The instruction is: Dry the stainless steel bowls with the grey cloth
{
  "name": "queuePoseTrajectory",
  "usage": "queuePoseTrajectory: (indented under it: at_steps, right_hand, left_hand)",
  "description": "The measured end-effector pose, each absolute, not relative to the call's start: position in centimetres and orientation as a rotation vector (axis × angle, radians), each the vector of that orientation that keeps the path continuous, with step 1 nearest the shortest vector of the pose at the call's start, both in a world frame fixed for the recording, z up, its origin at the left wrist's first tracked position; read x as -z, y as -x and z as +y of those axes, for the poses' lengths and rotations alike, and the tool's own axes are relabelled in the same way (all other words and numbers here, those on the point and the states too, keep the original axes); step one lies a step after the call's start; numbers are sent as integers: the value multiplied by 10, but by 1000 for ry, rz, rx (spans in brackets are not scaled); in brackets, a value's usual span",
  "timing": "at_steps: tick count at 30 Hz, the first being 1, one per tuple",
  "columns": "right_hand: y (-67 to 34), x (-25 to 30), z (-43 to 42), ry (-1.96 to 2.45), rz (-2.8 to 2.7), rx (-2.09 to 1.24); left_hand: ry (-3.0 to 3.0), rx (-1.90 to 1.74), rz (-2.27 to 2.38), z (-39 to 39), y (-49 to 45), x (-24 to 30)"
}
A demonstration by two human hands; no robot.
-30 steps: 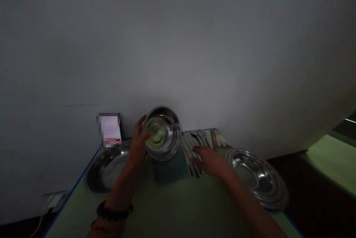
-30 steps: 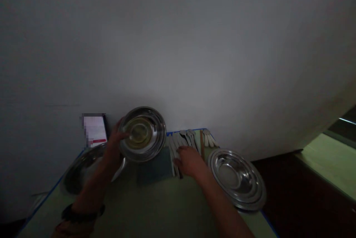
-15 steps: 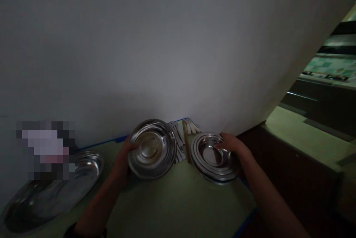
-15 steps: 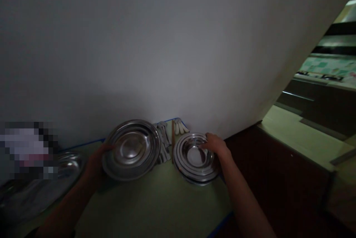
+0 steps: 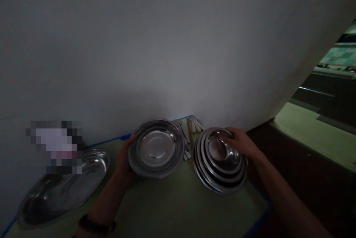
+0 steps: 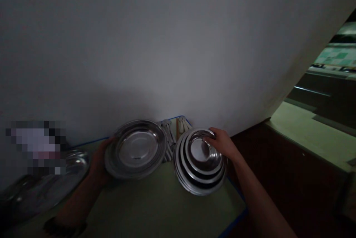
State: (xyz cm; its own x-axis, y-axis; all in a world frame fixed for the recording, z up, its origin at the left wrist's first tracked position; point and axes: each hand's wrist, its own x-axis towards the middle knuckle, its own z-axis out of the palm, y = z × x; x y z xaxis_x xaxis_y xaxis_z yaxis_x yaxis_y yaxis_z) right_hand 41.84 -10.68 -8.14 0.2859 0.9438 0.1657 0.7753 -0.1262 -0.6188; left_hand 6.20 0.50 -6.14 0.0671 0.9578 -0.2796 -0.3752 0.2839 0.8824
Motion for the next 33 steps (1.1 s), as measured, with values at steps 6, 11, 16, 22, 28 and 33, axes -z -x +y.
queuePoseTrajectory:
  at_steps: [6,11,16,22,28,33]
  right_hand:
    - [-395,68,-99,1746,-1410,-476]
    - [-359,53,-69,1516,-1344,-711]
    - [-324,51,-34,1528,-1366,-653]
    - [-302,45,-13,1601,-1458,-645]
    - [-306,37,-8,1669,-1575,-885]
    - [-312,44,-3,1737,-1623,-898]
  left_hand:
    - [-721,-1173,992,0,-72,70]
    - [-742,-994,816,-9,-81,81]
    - [-658,-947,709,-17,-86,82]
    - [-519,-939,661,-8,-81,92]
    - [-504,-887,607,-5,-80,95]
    - [-468,-856,527,-12,-82,84]
